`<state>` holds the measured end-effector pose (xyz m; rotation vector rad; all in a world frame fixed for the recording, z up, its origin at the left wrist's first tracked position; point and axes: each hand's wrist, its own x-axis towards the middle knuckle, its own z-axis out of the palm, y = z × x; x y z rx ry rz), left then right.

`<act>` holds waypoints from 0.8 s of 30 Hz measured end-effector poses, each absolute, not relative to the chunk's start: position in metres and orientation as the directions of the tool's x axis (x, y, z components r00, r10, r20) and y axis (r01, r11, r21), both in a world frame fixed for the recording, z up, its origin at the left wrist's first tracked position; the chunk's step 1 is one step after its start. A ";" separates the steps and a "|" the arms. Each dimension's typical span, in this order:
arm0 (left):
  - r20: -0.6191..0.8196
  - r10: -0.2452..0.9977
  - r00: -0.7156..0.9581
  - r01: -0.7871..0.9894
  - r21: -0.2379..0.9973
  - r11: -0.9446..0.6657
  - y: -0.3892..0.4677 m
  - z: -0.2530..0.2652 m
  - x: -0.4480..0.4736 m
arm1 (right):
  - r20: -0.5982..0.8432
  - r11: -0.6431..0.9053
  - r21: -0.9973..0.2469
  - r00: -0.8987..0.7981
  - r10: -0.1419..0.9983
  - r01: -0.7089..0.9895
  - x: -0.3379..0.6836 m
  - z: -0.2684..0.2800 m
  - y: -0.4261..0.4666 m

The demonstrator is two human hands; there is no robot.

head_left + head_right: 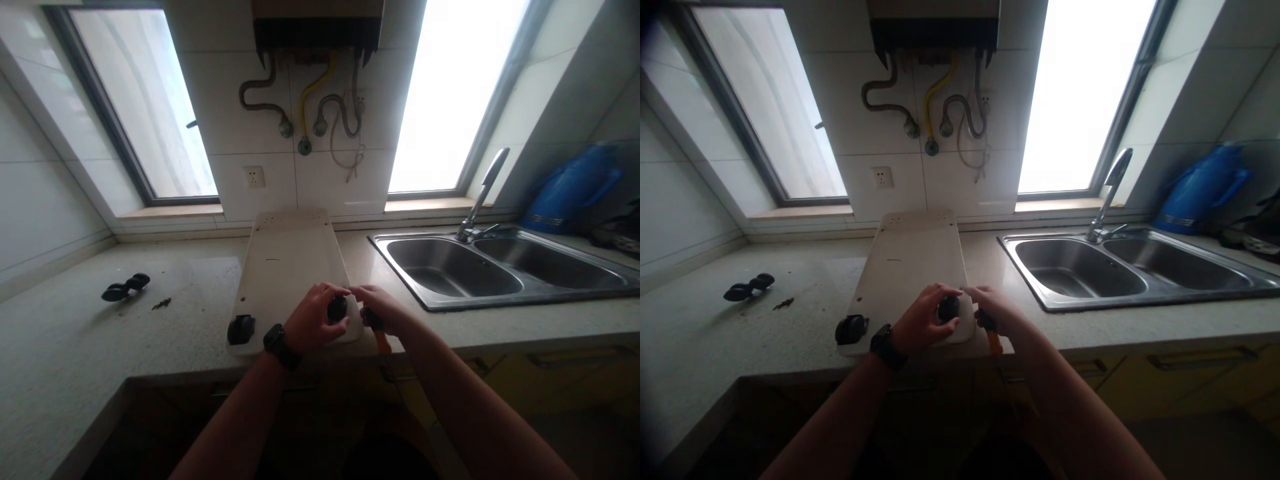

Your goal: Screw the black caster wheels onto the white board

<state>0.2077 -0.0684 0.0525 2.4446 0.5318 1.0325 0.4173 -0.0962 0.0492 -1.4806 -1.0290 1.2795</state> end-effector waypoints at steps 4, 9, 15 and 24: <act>0.578 0.505 0.641 0.147 0.553 -0.820 -0.069 0.052 0.206 | -0.259 -0.259 -0.963 0.018 0.966 0.066 0.416 0.048 -0.098; 0.558 0.519 0.647 0.138 0.584 -0.800 -0.069 0.055 0.200 | -0.285 -0.285 -0.954 0.015 0.958 0.096 0.418 0.046 -0.099; 0.600 0.600 0.529 0.337 0.500 -0.798 -0.082 0.056 0.182 | -0.302 -0.299 -0.947 -0.011 0.953 0.114 0.416 0.044 -0.098; 0.565 0.682 0.465 0.656 0.297 -0.694 -0.123 0.047 0.147 | -0.277 -0.270 -0.957 -0.060 0.959 0.102 0.397 0.050 -0.105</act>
